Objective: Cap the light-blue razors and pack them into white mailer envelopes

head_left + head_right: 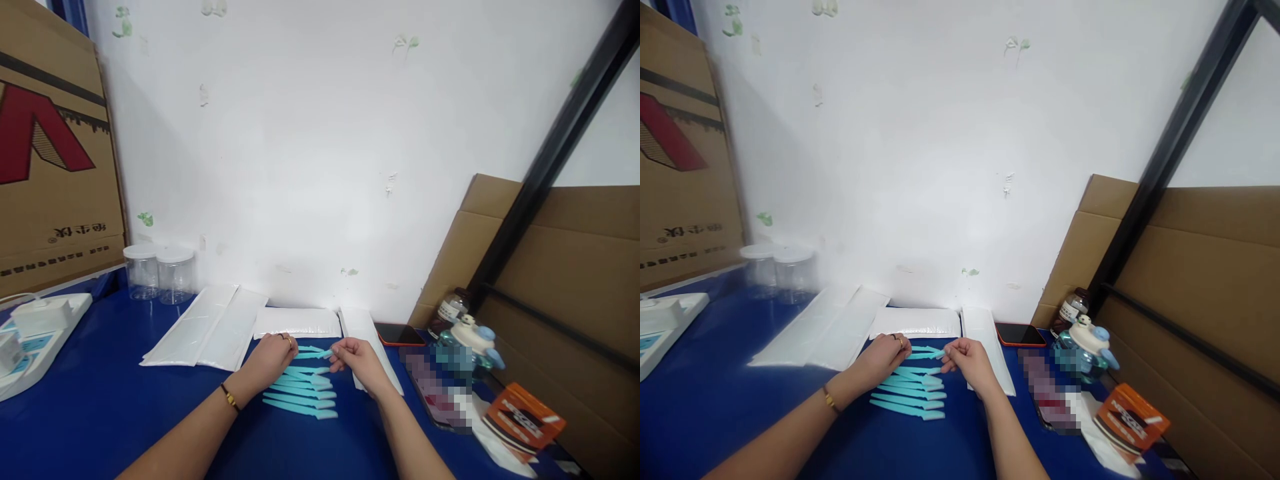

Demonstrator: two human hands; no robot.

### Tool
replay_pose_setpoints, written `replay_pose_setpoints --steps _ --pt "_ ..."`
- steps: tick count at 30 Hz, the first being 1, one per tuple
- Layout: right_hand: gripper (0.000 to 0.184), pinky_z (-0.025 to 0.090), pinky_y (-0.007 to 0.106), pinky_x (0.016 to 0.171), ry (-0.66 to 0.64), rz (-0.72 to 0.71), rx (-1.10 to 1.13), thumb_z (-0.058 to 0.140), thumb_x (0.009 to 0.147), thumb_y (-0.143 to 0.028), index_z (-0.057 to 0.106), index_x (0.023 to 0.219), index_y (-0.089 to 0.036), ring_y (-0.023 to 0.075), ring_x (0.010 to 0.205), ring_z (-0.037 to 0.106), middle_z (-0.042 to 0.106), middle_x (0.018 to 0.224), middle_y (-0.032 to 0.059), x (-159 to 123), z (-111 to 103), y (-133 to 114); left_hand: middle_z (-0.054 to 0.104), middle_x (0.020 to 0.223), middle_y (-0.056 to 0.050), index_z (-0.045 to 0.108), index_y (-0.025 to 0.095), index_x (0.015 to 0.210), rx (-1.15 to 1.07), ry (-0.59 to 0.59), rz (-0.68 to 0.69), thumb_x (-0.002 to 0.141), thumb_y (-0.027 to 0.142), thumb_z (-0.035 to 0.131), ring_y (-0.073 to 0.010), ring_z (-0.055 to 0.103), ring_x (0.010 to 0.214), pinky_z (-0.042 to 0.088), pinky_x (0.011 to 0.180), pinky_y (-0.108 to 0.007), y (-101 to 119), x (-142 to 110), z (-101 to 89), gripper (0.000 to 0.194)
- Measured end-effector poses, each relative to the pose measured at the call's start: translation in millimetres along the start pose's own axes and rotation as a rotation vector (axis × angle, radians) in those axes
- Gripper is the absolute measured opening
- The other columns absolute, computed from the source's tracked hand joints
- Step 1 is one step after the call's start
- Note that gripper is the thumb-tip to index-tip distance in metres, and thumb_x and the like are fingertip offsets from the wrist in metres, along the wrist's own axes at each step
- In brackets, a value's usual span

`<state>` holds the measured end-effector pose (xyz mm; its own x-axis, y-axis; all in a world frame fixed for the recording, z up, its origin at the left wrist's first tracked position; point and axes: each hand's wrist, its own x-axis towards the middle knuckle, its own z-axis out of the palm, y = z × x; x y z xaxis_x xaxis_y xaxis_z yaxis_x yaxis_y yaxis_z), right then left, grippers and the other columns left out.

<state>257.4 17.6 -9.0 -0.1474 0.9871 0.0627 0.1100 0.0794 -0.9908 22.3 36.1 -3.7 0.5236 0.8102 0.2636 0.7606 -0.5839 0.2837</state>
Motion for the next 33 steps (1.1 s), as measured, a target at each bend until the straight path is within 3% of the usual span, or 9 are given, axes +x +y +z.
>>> replay_pose_setpoints --steps 10,13,15,17,21,26,33 --pt "0.042 0.043 0.025 0.055 -0.031 0.030 0.006 0.063 0.070 -0.054 0.061 0.079 -0.013 0.0172 0.057 0.065 0.067 0.069 0.0056 -4.4 8.5 -4.1 0.064 0.083 -0.003 0.059 0.018 0.079 -0.215 -0.021 -0.024 0.090 0.030 0.034 -0.0155 0.057 0.078 0.039 0.071 -0.024 4.0 -1.1 -2.7 0.030" --pt "0.036 0.044 0.029 0.060 0.076 -0.060 -0.353 0.051 0.081 -0.048 0.064 0.084 -0.015 0.0172 0.058 0.062 0.067 0.073 0.0059 -5.5 1.8 -9.3 0.064 0.083 -0.003 0.060 0.018 0.079 -0.183 -0.056 -0.032 0.089 0.029 0.035 -0.0154 0.057 0.076 0.039 0.069 -0.024 5.5 -2.4 -5.5 0.029" --pt "0.026 0.042 0.035 0.075 0.217 -0.174 -0.727 0.046 0.086 -0.034 0.068 0.088 -0.020 0.0208 0.077 0.061 0.067 0.086 0.0073 -6.5 -5.6 -10.5 0.064 0.080 -0.002 0.061 0.019 0.077 -0.146 -0.107 -0.019 0.086 0.026 0.037 -0.0150 0.057 0.073 0.038 0.067 -0.023 4.8 -3.6 -6.1 0.026" --pt "0.027 0.033 0.042 0.089 0.309 -0.222 -1.055 0.045 0.082 -0.016 0.070 0.087 -0.025 0.0250 0.103 0.053 0.064 0.105 0.0074 -7.2 -11.9 -7.6 0.064 0.078 -0.002 0.062 0.019 0.074 -0.110 -0.154 0.004 0.083 0.023 0.041 -0.0145 0.057 0.071 0.038 0.065 -0.023 3.1 -4.5 -5.6 0.023" --pt "0.035 0.015 0.052 0.098 0.266 -0.112 -1.393 0.046 0.073 -0.005 0.072 0.086 -0.025 0.0303 0.127 0.031 0.053 0.129 0.0066 -6.4 -13.5 7.5 0.064 0.085 -0.003 0.064 0.020 0.080 -0.045 -0.125 0.017 0.085 0.024 0.041 -0.0164 0.057 0.079 0.039 0.072 -0.025 -1.7 -4.0 -1.9 0.024" --pt "0.034 0.004 0.054 0.102 0.162 -0.121 -1.460 0.046 0.072 -0.007 0.071 0.087 -0.024 0.0310 0.133 0.023 0.049 0.134 0.0046 -6.4 -2.1 16.1 0.058 0.112 -0.006 0.058 0.025 0.111 0.061 -0.036 -0.022 0.087 0.023 0.041 -0.0223 0.048 0.106 0.038 0.085 -0.033 -10.8 -2.6 4.0 0.030" --pt "0.031 0.008 0.054 0.102 0.230 -0.132 -1.415 0.045 0.077 -0.014 0.067 0.095 -0.026 0.0293 0.131 0.025 0.049 0.132 0.0057 -10.2 -5.3 6.6 0.061 0.102 -0.004 0.061 0.025 0.097 0.051 -0.053 -0.064 0.084 0.024 0.047 -0.0218 0.050 0.102 0.038 0.082 -0.033 -15.8 -1.8 7.0 0.019"
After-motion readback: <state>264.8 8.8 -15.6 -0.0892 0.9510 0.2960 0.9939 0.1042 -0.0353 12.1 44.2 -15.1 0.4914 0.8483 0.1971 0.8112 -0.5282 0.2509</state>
